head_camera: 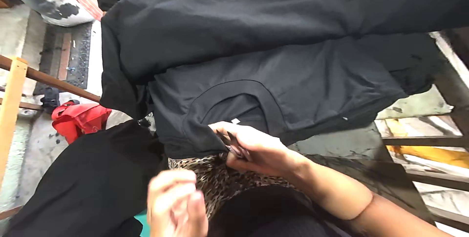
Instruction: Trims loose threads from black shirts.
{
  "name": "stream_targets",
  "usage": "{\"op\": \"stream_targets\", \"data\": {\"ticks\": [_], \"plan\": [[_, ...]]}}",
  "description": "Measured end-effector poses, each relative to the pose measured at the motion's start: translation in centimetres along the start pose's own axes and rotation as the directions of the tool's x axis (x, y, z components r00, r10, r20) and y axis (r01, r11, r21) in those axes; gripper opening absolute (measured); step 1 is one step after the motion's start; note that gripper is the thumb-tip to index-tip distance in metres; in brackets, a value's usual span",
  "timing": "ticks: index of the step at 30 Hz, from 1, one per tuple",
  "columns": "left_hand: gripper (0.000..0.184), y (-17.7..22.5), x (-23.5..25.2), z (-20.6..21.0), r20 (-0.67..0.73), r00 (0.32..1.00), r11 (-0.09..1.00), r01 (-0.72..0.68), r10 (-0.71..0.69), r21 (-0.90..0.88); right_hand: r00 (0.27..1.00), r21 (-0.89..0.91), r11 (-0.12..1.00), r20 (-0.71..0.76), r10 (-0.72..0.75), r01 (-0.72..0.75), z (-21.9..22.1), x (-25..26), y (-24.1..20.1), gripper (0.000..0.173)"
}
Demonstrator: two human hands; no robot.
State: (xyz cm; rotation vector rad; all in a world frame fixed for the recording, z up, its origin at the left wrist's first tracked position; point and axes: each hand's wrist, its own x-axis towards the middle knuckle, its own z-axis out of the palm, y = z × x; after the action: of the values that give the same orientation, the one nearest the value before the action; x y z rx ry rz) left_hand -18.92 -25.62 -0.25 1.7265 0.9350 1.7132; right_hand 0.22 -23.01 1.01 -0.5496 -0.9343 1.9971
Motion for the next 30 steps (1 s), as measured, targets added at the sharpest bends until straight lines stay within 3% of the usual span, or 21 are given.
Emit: {"op": "stream_targets", "data": {"ticks": [2,8,10,14,17,23,25,27,30], "plan": [[0.015,-1.8,0.7,0.9,-0.069,0.997,0.990,-0.019,0.030,0.142,0.999,-0.042,0.999,0.030,-0.020,0.022,-0.1,-0.1,0.0,0.037],[0.021,-3.2,1.5,1.4,-0.105,0.993,0.981,-0.027,0.048,0.193,0.994,-0.209,0.972,0.043,-0.104,0.111,-0.1,-0.1,-0.1,0.054],[0.020,-3.3,1.7,1.2,-0.113,0.993,0.978,0.002,0.022,0.207,0.995,-0.195,0.976,-0.004,-0.095,0.093,-0.4,-0.1,0.0,0.047],[0.019,-3.3,1.7,0.7,-0.105,0.994,0.970,0.053,-0.029,0.239,0.994,0.106,0.993,-0.095,0.057,-0.047,-0.6,0.4,0.3,0.010],[0.019,-3.2,1.5,0.8,-0.112,0.993,0.970,0.061,-0.036,0.235,0.986,0.160,0.983,-0.126,0.112,-0.091,-0.5,0.6,0.4,0.013],[0.021,-3.2,1.8,0.8,-0.113,0.993,0.964,0.048,-0.019,0.260,0.985,0.085,0.993,-0.145,0.095,-0.083,-0.4,0.5,0.2,0.011],[0.021,-3.1,1.9,0.7,-0.111,0.994,0.961,0.044,-0.014,0.275,0.988,-0.069,0.996,-0.149,0.036,-0.047,0.0,0.5,0.3,0.011],[0.018,-2.7,1.9,0.6,-0.089,0.996,0.955,0.010,0.018,0.297,0.981,-0.402,0.911,-0.126,-0.149,0.087,0.4,0.2,0.9,0.025],[0.015,-1.3,2.3,1.2,-0.005,0.994,0.935,-0.105,0.114,0.339,0.889,-0.848,0.483,-0.031,-0.456,0.218,0.7,-1.5,2.3,0.040]]}}
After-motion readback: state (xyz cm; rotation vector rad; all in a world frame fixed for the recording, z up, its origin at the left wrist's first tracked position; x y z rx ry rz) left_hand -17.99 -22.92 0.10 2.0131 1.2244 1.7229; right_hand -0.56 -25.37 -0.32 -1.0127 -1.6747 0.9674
